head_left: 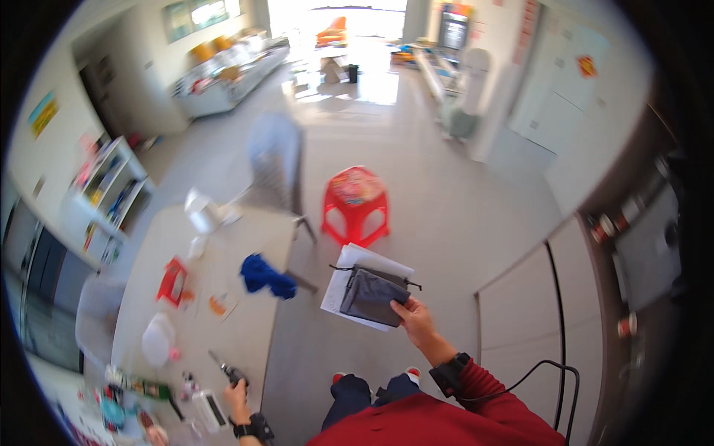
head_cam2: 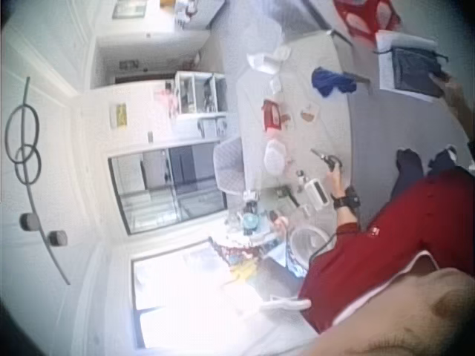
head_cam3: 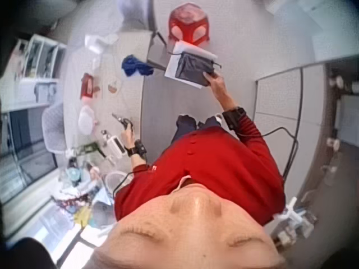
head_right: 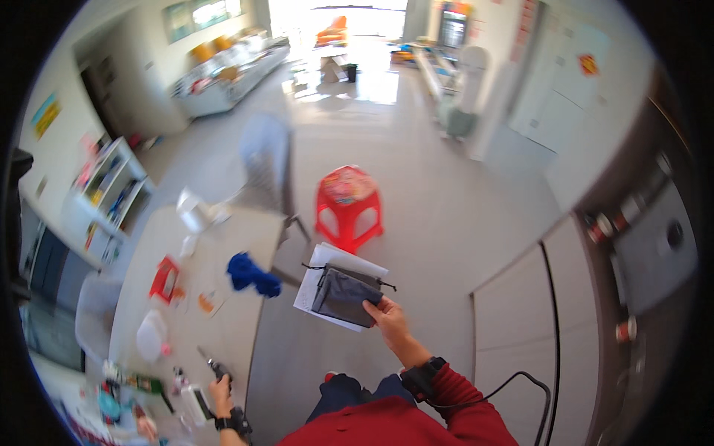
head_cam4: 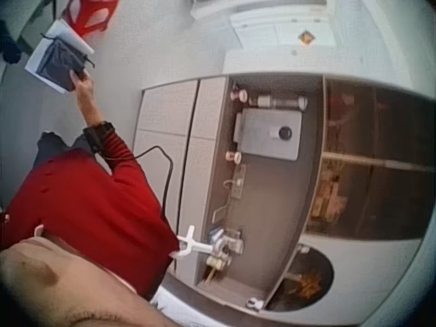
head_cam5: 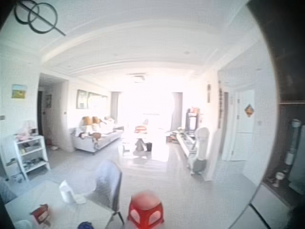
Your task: The person cleans small figurines and a pink water bottle with a blue cloth, then places the figurines on a water dispenser. They also wipe the table surface and move a red package to a nearby cabinet.
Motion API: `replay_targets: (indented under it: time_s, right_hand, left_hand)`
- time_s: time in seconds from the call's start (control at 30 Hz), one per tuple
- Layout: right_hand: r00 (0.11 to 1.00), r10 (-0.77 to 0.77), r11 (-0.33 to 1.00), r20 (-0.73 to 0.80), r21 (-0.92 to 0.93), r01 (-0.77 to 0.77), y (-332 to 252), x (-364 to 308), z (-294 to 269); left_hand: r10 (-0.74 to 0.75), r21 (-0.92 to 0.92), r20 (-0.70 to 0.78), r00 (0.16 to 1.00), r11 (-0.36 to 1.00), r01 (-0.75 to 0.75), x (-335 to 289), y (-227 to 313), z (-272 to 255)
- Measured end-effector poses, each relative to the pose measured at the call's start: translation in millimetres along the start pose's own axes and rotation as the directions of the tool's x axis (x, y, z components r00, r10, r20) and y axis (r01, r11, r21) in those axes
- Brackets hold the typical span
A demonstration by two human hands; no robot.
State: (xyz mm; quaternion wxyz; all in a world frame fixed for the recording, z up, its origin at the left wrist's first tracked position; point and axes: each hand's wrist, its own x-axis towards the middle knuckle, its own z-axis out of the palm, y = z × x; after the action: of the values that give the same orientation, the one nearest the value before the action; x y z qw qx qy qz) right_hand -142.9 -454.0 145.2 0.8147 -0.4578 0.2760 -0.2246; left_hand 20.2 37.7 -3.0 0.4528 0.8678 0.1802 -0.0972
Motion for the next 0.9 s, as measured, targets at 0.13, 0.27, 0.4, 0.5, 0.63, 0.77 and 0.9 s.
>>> replay_targets:
  time_s: [0.13, 0.27, 0.4, 0.5, 0.63, 0.77, 0.9]
  right_hand:
    - [0.978, -0.037, 0.999, -0.204, -0.027, 0.032, -26, -42, -76]
    - [0.915, -0.128, 0.991, -0.383, -0.021, 0.130, -56, -111, -146]
    - [0.788, -0.292, 0.948, -0.542, -0.054, 0.314, -101, -228, -221]
    - [0.636, -0.386, 0.897, -0.668, -0.113, 0.426, -119, -324, -270]
    - [0.274, -0.334, 0.854, -0.902, -0.166, 0.493, -126, -458, -320]
    - [-0.111, -0.230, 0.671, -0.967, -0.240, 0.701, -133, -553, -352]
    - [-0.257, -0.184, 0.589, -0.949, -0.315, 0.744, -121, -594, -361]
  left_hand:
    - [-0.031, -0.376, 0.266, 0.963, 0.917, 0.133, -2, 39, 30]
    - [0.197, -0.277, 0.520, 0.831, 0.959, -0.054, -62, 123, 139]
    - [0.326, -0.214, 0.819, 0.472, 0.937, -0.276, -195, 207, 246]
    - [0.313, -0.224, 0.937, 0.155, 0.880, -0.420, -298, 236, 307]
    - [0.204, -0.306, 0.948, -0.242, 0.792, -0.529, -414, 235, 370]
    - [0.095, -0.432, 0.819, -0.566, 0.750, -0.501, -519, 211, 404]
    - [-0.045, -0.457, 0.771, -0.635, 0.656, -0.601, -593, 203, 392]
